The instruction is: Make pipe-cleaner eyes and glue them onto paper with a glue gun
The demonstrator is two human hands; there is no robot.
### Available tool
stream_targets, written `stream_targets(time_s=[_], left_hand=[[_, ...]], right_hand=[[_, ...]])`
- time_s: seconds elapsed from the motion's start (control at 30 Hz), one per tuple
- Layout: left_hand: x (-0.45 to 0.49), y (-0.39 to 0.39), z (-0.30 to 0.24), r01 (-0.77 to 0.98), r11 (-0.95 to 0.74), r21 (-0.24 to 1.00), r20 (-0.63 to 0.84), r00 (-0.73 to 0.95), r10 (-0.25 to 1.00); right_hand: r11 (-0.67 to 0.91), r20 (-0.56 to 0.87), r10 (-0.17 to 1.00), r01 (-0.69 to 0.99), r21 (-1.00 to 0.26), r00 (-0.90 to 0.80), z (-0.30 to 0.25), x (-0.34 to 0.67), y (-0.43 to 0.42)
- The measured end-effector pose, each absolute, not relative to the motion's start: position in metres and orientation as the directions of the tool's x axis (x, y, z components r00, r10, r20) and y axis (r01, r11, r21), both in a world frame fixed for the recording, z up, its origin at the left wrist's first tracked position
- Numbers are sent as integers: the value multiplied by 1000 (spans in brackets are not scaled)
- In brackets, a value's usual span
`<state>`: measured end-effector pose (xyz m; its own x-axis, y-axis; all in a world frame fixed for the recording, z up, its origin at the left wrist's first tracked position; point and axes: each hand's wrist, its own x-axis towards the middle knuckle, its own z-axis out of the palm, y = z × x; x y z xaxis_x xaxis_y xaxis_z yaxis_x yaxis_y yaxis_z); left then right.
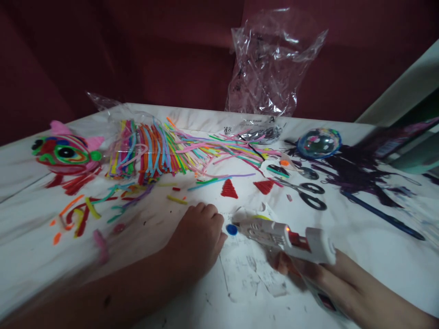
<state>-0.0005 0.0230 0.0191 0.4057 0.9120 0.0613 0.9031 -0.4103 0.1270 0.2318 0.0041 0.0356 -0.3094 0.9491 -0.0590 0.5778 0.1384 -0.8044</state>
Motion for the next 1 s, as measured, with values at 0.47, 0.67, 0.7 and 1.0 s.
stream_targets(time_s=[0.47, 0.67, 0.7, 1.0], left_hand=[[-2, 24, 18, 889, -442, 122, 96, 433, 896], [-2, 25, 16, 891, -439, 119, 92, 430, 898], [-2, 24, 16, 891, -437, 121, 97, 428, 899], [-3, 26, 15, 881, -459, 117, 104, 449, 887]], right_hand=[[159, -47, 936, 539, -827, -348, 36, 230, 4], [138, -44, 949, 537, -832, -312, 34, 230, 2], [141, -42, 948, 534, -834, -316, 35, 230, 3], [154, -52, 943, 569, -808, -329, 36, 229, 3]])
